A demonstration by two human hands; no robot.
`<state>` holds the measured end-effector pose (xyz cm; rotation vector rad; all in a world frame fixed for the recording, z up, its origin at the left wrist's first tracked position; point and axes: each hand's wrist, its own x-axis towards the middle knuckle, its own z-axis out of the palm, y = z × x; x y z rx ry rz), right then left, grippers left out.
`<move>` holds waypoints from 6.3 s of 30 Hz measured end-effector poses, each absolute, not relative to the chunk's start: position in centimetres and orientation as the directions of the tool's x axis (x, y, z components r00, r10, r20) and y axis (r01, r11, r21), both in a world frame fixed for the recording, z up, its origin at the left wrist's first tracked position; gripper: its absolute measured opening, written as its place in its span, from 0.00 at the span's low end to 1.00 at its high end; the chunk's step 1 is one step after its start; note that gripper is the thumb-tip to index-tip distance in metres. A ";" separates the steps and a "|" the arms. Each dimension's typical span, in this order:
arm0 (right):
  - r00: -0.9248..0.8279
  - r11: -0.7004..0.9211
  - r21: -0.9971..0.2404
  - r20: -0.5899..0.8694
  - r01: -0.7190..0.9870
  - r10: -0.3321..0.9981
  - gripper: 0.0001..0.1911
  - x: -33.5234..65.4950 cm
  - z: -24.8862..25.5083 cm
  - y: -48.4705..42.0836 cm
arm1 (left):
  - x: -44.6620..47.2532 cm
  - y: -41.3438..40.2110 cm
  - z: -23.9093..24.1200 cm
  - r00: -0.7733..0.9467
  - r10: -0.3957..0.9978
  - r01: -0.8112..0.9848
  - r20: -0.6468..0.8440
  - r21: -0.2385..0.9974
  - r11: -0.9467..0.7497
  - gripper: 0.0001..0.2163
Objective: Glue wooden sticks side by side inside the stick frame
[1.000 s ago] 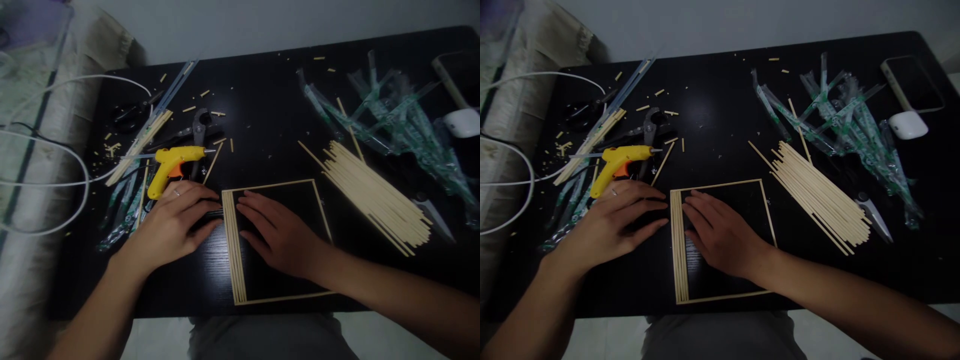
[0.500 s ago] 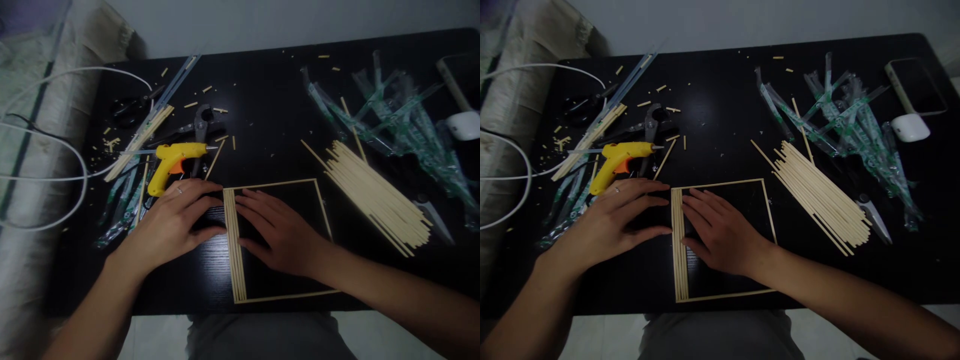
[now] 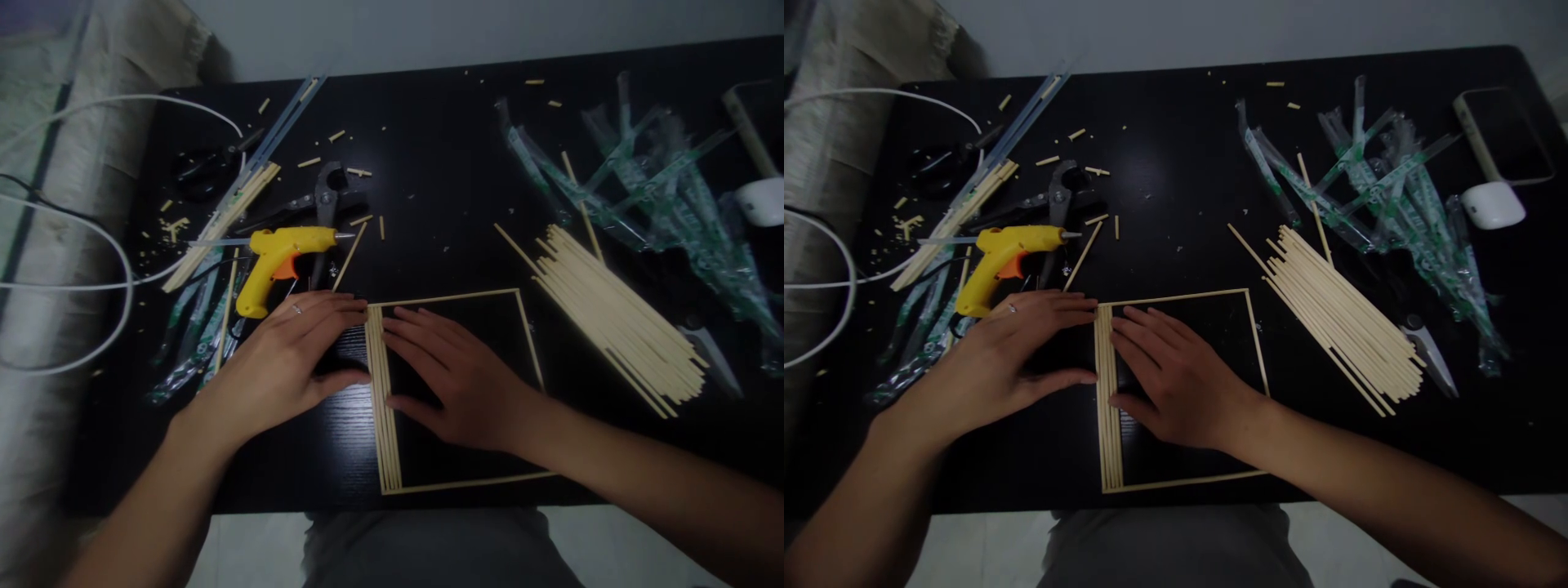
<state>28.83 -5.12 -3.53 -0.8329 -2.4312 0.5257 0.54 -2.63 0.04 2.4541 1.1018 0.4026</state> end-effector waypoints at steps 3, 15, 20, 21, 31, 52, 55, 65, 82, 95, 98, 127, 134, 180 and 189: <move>-0.684 0.735 -0.502 0.331 0.456 0.650 0.32 28.8 -3.5 -5.1 | 0.5 -2.6 0.0 0.642 0.761 0.640 0.096 0.480 -0.600 0.27; -0.681 0.742 -0.489 0.344 0.459 0.647 0.31 28.8 -3.8 -5.2 | 0.5 -2.6 -0.1 0.648 0.756 0.644 0.094 0.463 -0.609 0.27; -0.674 0.736 -0.491 0.342 0.466 0.655 0.32 28.6 -3.8 -5.2 | 0.6 -2.6 0.0 0.642 0.761 0.643 0.091 0.476 -0.600 0.26; -0.674 0.735 -0.491 0.340 0.468 0.656 0.32 28.6 -3.8 -5.3 | 0.6 -2.6 0.0 0.640 0.763 0.644 0.090 0.479 -0.597 0.26; -0.682 0.725 -0.516 0.321 0.456 0.658 0.32 28.8 -3.6 -5.4 | 0.6 -2.7 0.1 0.630 0.774 0.652 0.061 0.500 -0.569 0.25; -0.701 0.719 -0.465 0.253 0.516 0.667 0.26 28.3 -3.4 -6.5 | 0.8 -2.8 0.2 0.579 0.815 0.655 0.022 0.582 -0.482 0.20; -0.703 0.721 -0.464 0.255 0.514 0.664 0.26 28.2 -3.3 -6.4 | 0.9 -2.9 0.2 0.570 0.821 0.656 0.023 0.588 -0.472 0.20; -0.701 0.728 -0.447 0.263 0.520 0.663 0.26 28.2 -3.3 -6.5 | 1.0 -2.9 0.3 0.571 0.820 0.640 0.036 0.606 -0.472 0.21; -0.693 0.725 -0.442 0.269 0.528 0.669 0.25 28.1 -3.3 -6.6 | 1.0 -2.9 0.2 0.569 0.822 0.624 0.020 0.641 -0.447 0.21; -0.689 0.718 -0.453 0.267 0.528 0.674 0.25 28.2 -3.3 -6.5 | 1.0 -3.1 0.3 0.563 0.827 0.628 0.004 0.649 -0.431 0.21; -0.690 0.718 -0.451 0.263 0.530 0.674 0.25 28.2 -3.4 -6.5 | 1.0 -3.1 0.3 0.564 0.826 0.627 0.009 0.646 -0.435 0.21; -0.684 0.706 -0.472 0.255 0.529 0.683 0.25 28.0 -3.4 -6.7 | 1.0 -3.2 0.5 0.550 0.835 0.646 -0.016 0.642 -0.413 0.19; -0.688 0.706 -0.466 0.246 0.534 0.683 0.25 28.1 -3.3 -6.7 | 1.0 -3.3 0.3 0.557 0.830 0.640 0.003 0.635 -0.432 0.19; -0.689 0.692 -0.481 0.221 0.538 0.690 0.25 28.0 -3.5 -6.5 | 2.6 -3.3 -0.5 0.590 0.806 0.653 0.036 0.565 -0.504 0.36; -0.691 0.699 -0.483 0.234 0.527 0.683 0.25 28.1 -3.7 -6.4 | 2.5 -3.3 -0.5 0.572 0.820 0.665 0.016 0.577 -0.475 0.34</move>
